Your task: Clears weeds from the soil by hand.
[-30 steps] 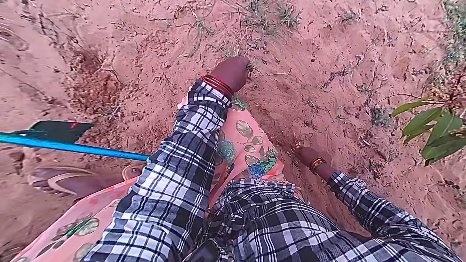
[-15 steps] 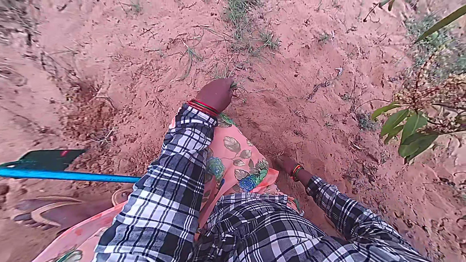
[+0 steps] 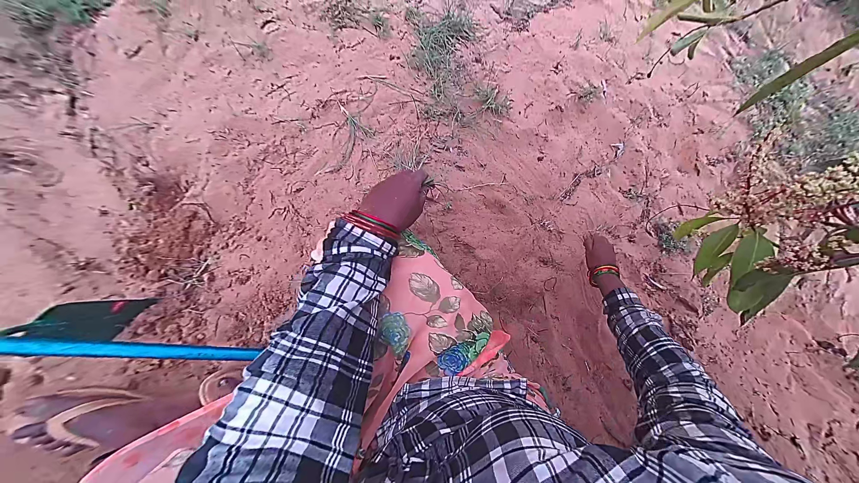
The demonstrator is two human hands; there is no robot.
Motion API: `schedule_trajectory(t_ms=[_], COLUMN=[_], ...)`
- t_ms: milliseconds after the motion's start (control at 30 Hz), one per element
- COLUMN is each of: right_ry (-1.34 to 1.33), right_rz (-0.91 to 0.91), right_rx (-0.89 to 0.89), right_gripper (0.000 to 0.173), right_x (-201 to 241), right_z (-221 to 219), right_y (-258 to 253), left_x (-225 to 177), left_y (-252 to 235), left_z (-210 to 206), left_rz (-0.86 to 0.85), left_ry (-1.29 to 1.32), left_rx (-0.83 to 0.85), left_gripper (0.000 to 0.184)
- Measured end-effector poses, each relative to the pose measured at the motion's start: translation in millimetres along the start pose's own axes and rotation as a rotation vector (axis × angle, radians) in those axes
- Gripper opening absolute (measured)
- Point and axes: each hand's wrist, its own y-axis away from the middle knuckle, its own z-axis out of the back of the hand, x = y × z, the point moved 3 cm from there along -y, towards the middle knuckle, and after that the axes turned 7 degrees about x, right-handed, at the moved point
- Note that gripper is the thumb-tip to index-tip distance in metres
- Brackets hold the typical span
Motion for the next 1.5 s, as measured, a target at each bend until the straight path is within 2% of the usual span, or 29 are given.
schedule_trajectory(t_ms=[100,167,233,300,400,467,567,633,733,800,867,933,1100,1133,1200,1300,1400,1500], right_ry=[0.051,0.054,0.033,-0.108,-0.186,-0.207,-0.242,-0.334,-0.442,-0.339,-0.291,-0.274,-0.125,-0.094,-0.025,0.108,0.008,-0.163], right_rz=[-0.186,-0.311,-0.329,-0.282,-0.247,-0.252,-0.232,-0.136,0.143,0.308,0.358,0.313,0.257,0.261,0.341,0.579,0.665,0.586], right_rx=[-0.020,0.059,0.159,0.164,0.043,-0.022,-0.011,-0.063,-0.020,0.007,-0.021,-0.022,0.041,0.064,0.096,0.162,0.165,0.071], right_gripper=[0.041,0.041,0.050,0.061,0.059,0.047,0.042,0.043,0.045,0.041,0.038,0.041,0.078,0.076,0.051,0.038,0.037,0.045], right_x=[-30.7,-44.7,-51.0,-41.2,-12.9,1.4,31.0,52.4,98.6,136.1,165.3,188.1,234.0,242.7,259.8,289.4,318.4,352.1], right_z=[5.3,-1.5,-16.2,-24.7,-23.5,-23.1,-28.4,-39.9,-65.5,-65.7,-53.5,-39.6,-33.3,-32.9,-35.8,-55.7,-71.1,-77.5], right_y=[-29.2,-43.0,-61.6,-73.2,-81.2,-79.7,-60.5,-43.2,-8.7,12.3,13.0,-1.0,-36.9,-34.6,-21.1,12.9,35.8,21.9], left_x=[0.7,0.1,-1.0,-1.1,2.8,4.5,4.8,5.0,6.9,6.5,6.3,9.0,17.6,20.6,29.1,42.4,48.9,50.1], left_y=[2.3,-0.1,-1.7,-1.4,-5.1,-7.9,-6.8,-4.9,-1.6,-2.0,-4.0,-4.7,7.4,10.6,13.9,15.5,14.5,13.7], left_z=[0.4,-0.2,-0.6,-1.5,-2.4,-4.7,-2.0,1.8,5.8,7.4,6.3,5.5,16.7,19.2,21.6,19.3,17.1,16.4], left_rz=[-0.016,-0.019,-0.015,-0.012,-0.009,-0.009,-0.005,-0.011,-0.018,-0.025,-0.020,-0.002,0.055,0.068,0.087,0.127,0.151,0.151], left_ry=[0.037,0.033,0.020,0.023,0.033,0.042,0.074,0.117,0.199,0.218,0.208,0.214,0.387,0.457,0.627,0.918,1.083,1.107], left_rx=[-0.041,-0.036,-0.016,-0.006,-0.019,-0.017,-0.027,-0.059,-0.094,-0.088,-0.077,-0.094,-0.309,-0.387,-0.571,-0.762,-0.761,-0.723], left_gripper=[0.029,0.029,0.028,0.029,0.031,0.032,0.032,0.031,0.032,0.032,0.033,0.032,0.034,0.035,0.035,0.034,0.034,0.035])
